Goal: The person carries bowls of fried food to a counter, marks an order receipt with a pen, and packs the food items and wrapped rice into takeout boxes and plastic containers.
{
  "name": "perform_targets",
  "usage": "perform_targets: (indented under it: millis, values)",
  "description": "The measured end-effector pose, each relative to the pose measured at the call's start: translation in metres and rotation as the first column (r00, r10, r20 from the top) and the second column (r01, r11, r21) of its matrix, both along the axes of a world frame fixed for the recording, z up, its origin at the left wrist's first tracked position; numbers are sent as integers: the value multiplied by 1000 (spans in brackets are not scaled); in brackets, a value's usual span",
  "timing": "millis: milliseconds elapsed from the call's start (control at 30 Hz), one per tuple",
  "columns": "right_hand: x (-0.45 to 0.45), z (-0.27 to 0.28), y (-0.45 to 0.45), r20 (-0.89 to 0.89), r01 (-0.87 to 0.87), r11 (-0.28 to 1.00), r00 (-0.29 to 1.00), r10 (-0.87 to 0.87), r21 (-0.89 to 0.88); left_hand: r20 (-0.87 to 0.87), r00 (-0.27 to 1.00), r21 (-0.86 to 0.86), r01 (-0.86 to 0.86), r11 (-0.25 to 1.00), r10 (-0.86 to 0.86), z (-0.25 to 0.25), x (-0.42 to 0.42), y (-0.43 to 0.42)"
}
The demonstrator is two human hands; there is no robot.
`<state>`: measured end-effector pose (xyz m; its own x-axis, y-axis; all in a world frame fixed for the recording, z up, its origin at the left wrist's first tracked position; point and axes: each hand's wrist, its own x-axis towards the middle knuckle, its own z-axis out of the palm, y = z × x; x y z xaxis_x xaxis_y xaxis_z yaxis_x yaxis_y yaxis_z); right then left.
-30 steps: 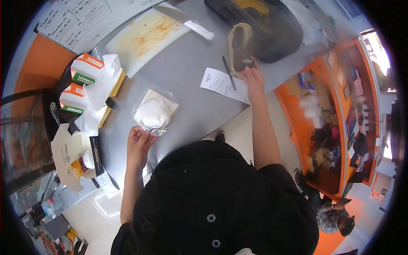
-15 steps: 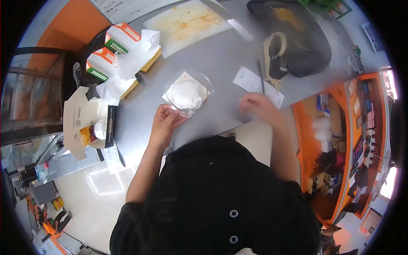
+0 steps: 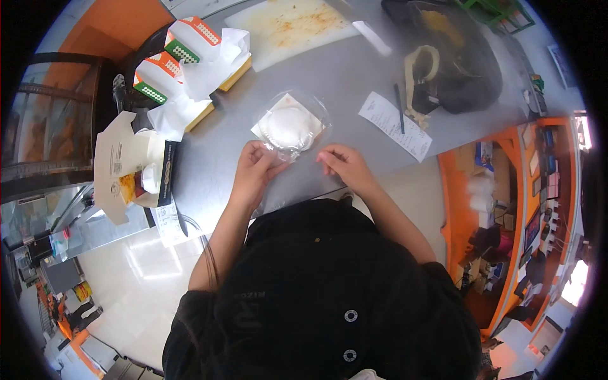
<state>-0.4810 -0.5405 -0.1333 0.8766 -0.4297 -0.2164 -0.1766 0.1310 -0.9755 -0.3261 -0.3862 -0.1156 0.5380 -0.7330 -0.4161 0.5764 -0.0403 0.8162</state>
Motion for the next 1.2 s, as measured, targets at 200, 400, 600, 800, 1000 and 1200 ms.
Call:
perform_targets:
  millis: [200, 400, 600, 800, 1000, 1200]
  values:
    - [0, -8, 4, -51, 63, 998, 997, -63, -10, -34, 999, -2, -11, 1000, 11, 5, 0, -2]
    - [7, -7, 9, -161, 116, 993, 980, -116, -10, -35, 999, 13, 34, 999, -33, 3, 4, -1]
    - [9, -4, 4, -173, 62, 997, 983, -68, -42, -59, 995, 38, 83, 996, -80, 5, 9, -2]
    - [8, -19, -5, 61, -47, 999, 997, 49, -26, -93, 989, 32, 121, 992, -118, 5, 18, 0]
    - [11, -27, -8, 55, -4, 957, 998, 21, -289, -89, 981, 64, 180, 982, -174, 5, 23, 3]
    - [13, -28, -10, 101, 103, 712, 994, -46, -694, -81, 978, 84, 199, 976, -192, 9, 23, 2]
